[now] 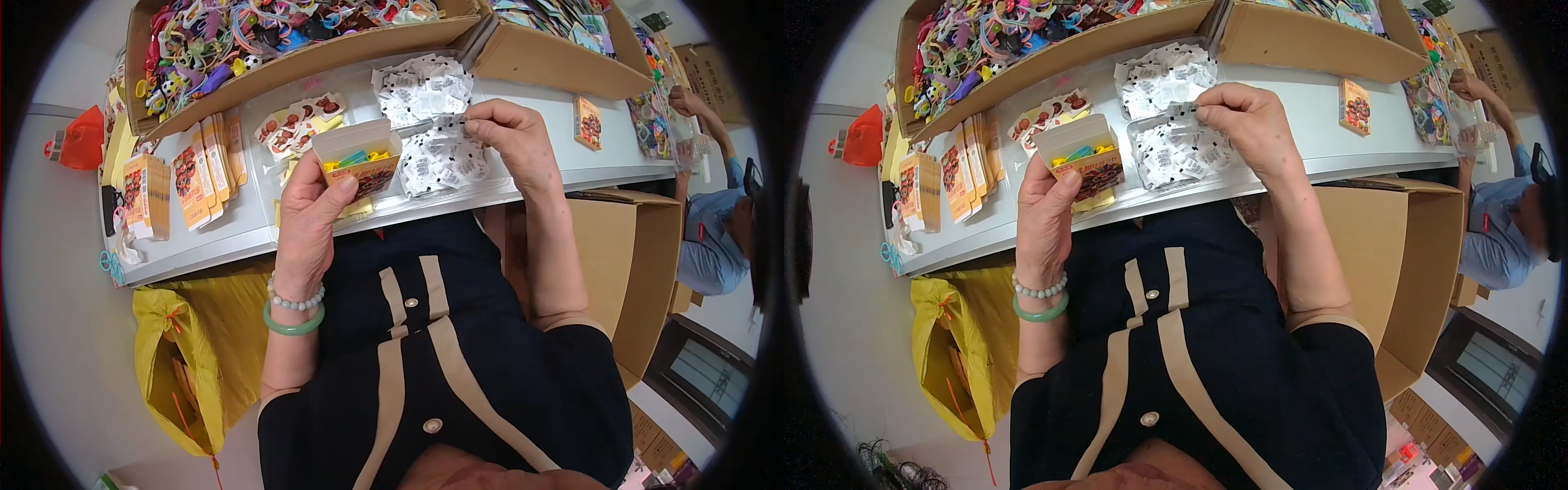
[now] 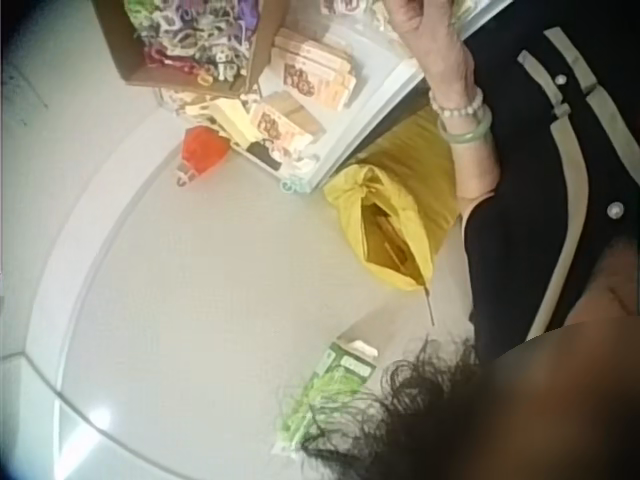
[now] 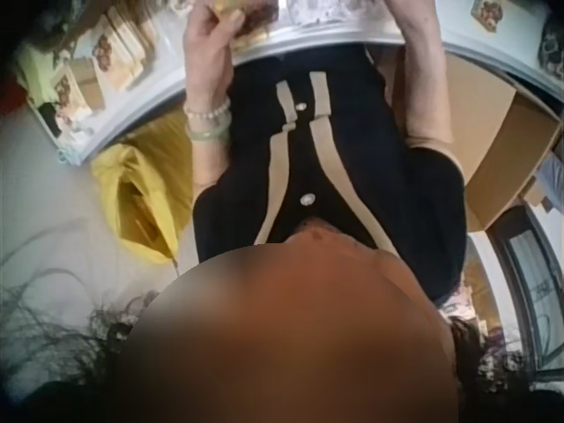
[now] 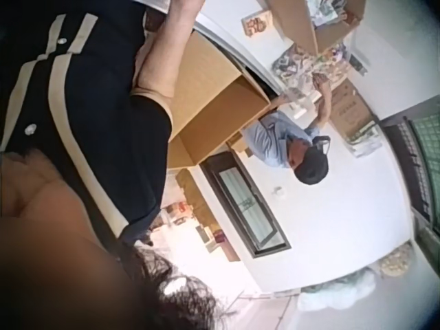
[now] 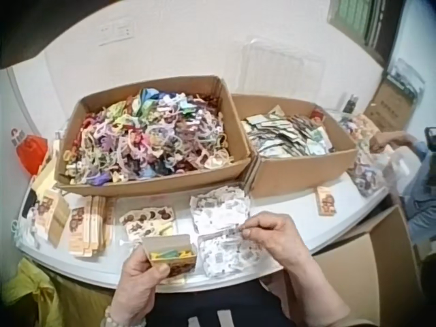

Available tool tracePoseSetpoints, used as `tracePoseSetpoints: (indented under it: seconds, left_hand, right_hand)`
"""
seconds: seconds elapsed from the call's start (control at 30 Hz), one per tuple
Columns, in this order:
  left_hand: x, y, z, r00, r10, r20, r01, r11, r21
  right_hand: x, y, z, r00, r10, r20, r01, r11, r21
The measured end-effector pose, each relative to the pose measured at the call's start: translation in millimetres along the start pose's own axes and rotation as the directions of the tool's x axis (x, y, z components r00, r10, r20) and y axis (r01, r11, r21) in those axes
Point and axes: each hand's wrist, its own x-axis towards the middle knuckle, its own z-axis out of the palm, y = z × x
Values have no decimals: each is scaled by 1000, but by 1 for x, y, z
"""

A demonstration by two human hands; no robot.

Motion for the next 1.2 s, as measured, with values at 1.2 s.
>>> tracePoseSetpoints:
  seconds: [1.2]
  left_hand:
    - [-13, 11, -7, 999, 12, 31, -16, 994, 110]
  right_hand:
    - [-26, -76, 89, 594, -553, 584, 770, 180, -613]
